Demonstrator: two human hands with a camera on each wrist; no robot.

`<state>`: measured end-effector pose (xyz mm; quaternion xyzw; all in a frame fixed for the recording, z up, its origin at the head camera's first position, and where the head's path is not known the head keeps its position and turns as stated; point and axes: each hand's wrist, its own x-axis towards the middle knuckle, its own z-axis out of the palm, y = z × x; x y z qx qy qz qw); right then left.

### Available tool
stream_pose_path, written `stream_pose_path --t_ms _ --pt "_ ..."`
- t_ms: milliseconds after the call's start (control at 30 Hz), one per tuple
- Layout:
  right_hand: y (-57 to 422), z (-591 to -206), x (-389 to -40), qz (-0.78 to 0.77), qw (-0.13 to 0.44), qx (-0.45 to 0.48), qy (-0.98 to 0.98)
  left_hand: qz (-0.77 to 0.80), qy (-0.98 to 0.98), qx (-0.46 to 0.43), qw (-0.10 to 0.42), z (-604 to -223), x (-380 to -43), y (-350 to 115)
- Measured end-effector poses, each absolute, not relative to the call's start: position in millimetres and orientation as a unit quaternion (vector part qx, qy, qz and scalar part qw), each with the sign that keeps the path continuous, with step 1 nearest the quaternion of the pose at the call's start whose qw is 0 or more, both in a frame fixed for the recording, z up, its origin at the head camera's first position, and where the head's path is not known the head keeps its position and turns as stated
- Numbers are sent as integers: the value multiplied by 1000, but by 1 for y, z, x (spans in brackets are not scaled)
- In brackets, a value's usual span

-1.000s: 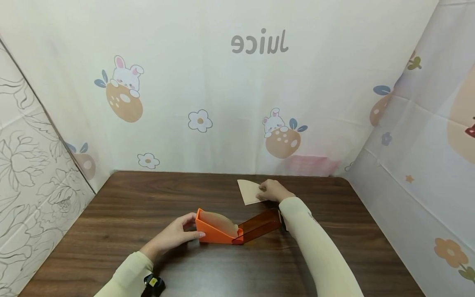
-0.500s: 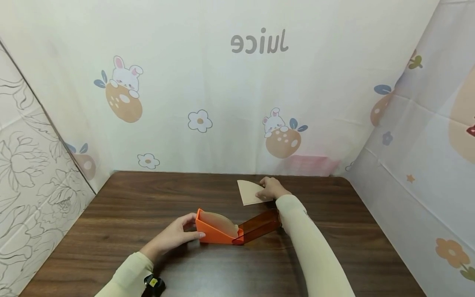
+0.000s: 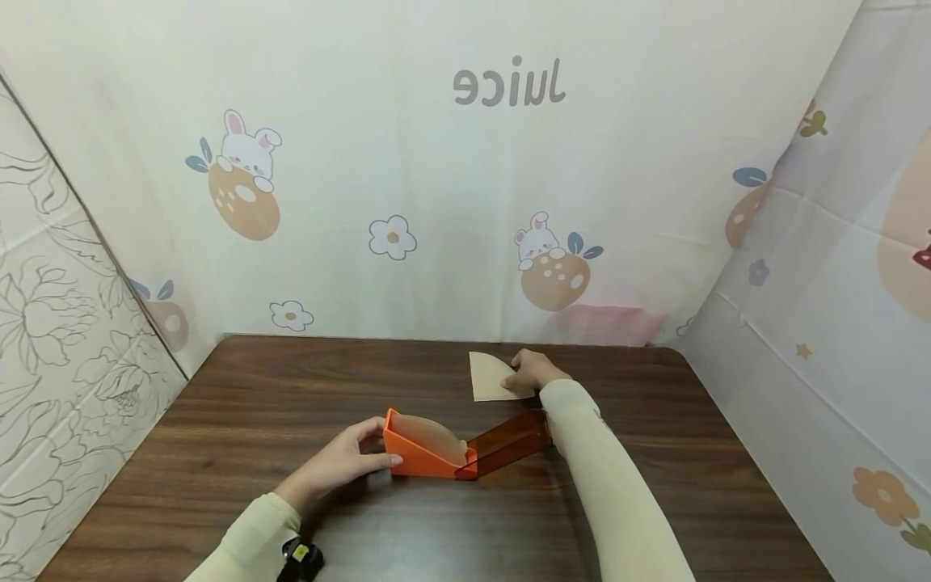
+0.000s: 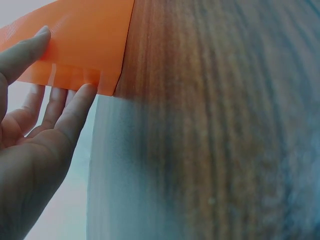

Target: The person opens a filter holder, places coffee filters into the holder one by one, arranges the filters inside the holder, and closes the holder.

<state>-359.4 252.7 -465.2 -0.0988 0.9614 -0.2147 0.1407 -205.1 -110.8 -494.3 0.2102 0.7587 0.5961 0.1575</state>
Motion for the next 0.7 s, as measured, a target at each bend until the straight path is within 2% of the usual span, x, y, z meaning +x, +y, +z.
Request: stream_pose_path --t_ms 267,700 --pt "256 -468 -360 -247 165 -73 952 595 760 208 157 -494 -205 -111" --pt "258 -464 -349 -262 160 -97 947 595 761 204 158 -494 -204 -110"
